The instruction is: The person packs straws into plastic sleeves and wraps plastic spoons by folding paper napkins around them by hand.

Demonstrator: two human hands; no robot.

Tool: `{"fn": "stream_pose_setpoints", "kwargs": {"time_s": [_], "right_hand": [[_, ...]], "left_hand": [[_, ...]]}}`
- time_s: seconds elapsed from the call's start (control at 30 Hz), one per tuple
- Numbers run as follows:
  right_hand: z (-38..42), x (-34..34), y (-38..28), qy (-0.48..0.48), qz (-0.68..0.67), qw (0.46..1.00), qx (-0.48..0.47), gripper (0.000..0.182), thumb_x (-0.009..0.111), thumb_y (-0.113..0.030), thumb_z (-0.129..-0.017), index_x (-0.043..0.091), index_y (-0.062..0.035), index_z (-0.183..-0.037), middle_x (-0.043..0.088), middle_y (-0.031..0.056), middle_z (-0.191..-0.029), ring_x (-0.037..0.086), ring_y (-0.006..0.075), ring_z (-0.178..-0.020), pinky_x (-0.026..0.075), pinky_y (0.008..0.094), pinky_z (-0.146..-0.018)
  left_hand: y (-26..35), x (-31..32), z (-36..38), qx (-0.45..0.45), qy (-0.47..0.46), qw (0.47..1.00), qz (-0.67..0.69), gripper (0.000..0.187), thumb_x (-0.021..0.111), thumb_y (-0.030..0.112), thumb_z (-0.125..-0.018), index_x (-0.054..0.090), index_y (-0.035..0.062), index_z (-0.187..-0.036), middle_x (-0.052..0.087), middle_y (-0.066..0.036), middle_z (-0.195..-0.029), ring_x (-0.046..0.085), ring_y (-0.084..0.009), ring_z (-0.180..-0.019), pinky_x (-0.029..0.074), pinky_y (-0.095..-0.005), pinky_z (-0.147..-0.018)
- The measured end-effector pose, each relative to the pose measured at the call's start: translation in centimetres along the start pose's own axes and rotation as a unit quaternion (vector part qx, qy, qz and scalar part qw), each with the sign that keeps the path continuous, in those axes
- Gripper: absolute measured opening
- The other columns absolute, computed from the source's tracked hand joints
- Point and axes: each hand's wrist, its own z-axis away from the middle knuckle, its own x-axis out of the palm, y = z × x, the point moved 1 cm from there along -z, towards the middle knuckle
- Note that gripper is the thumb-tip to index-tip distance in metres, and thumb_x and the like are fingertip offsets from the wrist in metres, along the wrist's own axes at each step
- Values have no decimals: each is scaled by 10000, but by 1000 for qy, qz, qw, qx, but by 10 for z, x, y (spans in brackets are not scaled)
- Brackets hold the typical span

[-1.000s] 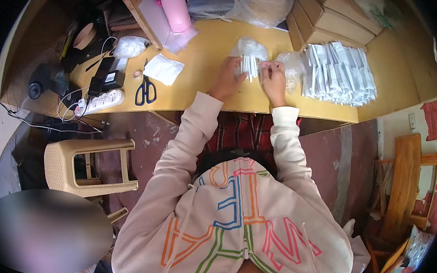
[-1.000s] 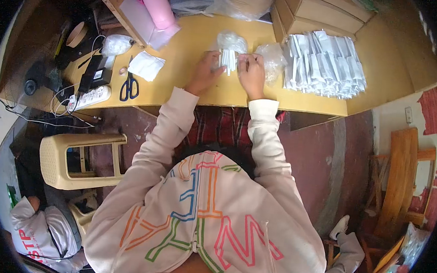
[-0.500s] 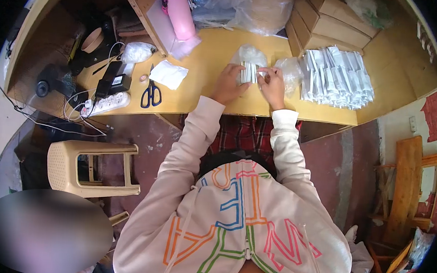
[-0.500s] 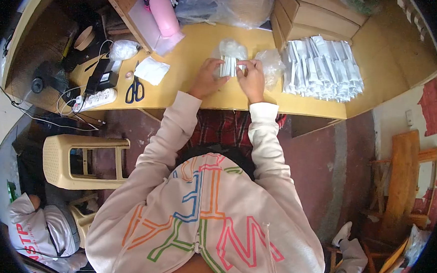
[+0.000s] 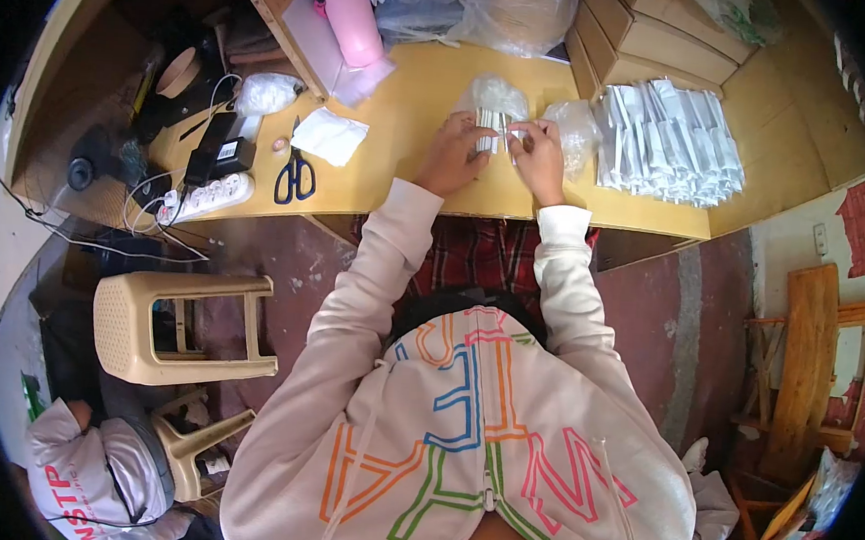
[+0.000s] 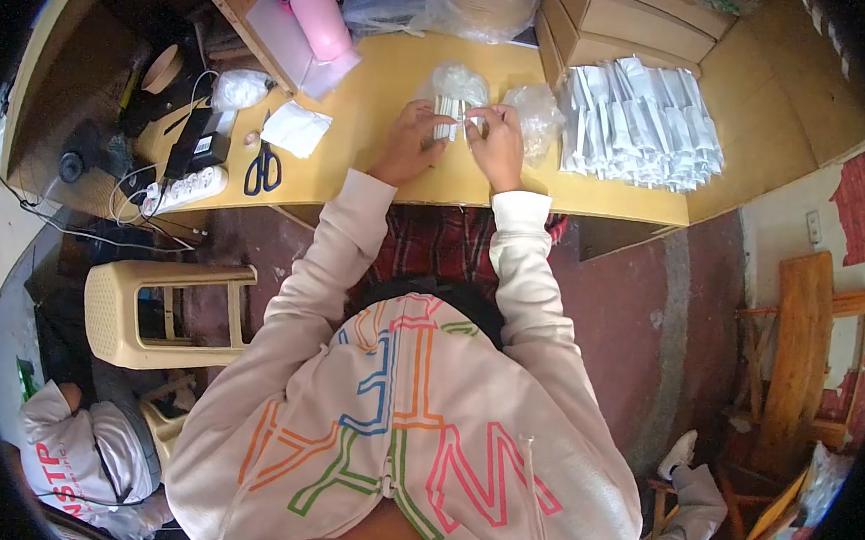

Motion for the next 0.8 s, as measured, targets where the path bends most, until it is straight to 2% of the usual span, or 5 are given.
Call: {"fn": "stream_pose_setpoints", "kwargs": {"time_s": [0.23, 0.33, 0.43, 0.53, 0.8], "right_hand": [[0, 2, 3, 8, 1, 1000, 4, 164, 707, -120, -742, 698, -98, -904, 542, 105, -917, 565, 259, -752, 468, 357, -691], [0, 2, 4, -3, 21, 1000, 7, 161, 651, -90, -767, 702, -89, -919, 557, 120, -940, 575, 277, -798, 473, 358, -728], [-1, 5, 10, 29, 23, 997, -65, 205, 577, -46, -783, 703, -81, -941, 571, 136, -963, 579, 293, -853, 472, 357, -769], [-4, 6, 17, 19, -32, 998, -51, 252, 534, -14, -781, 704, -79, -955, 580, 147, -980, 577, 303, -887, 469, 353, -797], [-1, -1, 13, -27, -62, 998, 6, 237, 607, -33, -747, 682, -43, -971, 569, 129, -978, 576, 261, -808, 479, 347, -749]], "left_hand": [[-7, 3, 0, 5, 18, 1000, 9, 345, 683, 189, -732, 650, 151, -1073, 469, -145, -1169, 533, -301, -1055, 414, -424, -920], [-9, 3, 0, 0, 14, 1000, 13, 357, 684, 193, -730, 644, 147, -1081, 467, -149, -1179, 527, -311, -1065, 411, -427, -929], [-6, 1, 2, 1, 17, 1000, 5, 420, 684, 198, -726, 604, 123, -1131, 463, -156, -1199, 502, -327, -1098, 398, -430, -947], [-2, -2, 0, -15, 13, 1000, 9, 523, 690, 208, -708, 540, 86, -1194, 461, -167, -1214, 467, -343, -1137, 380, -432, -967], [-4, -3, -1, -23, 25, 999, 10, 605, 684, 194, -667, 494, 62, -1226, 473, -180, -1206, 454, -350, -1144, 352, -436, -986]]}}
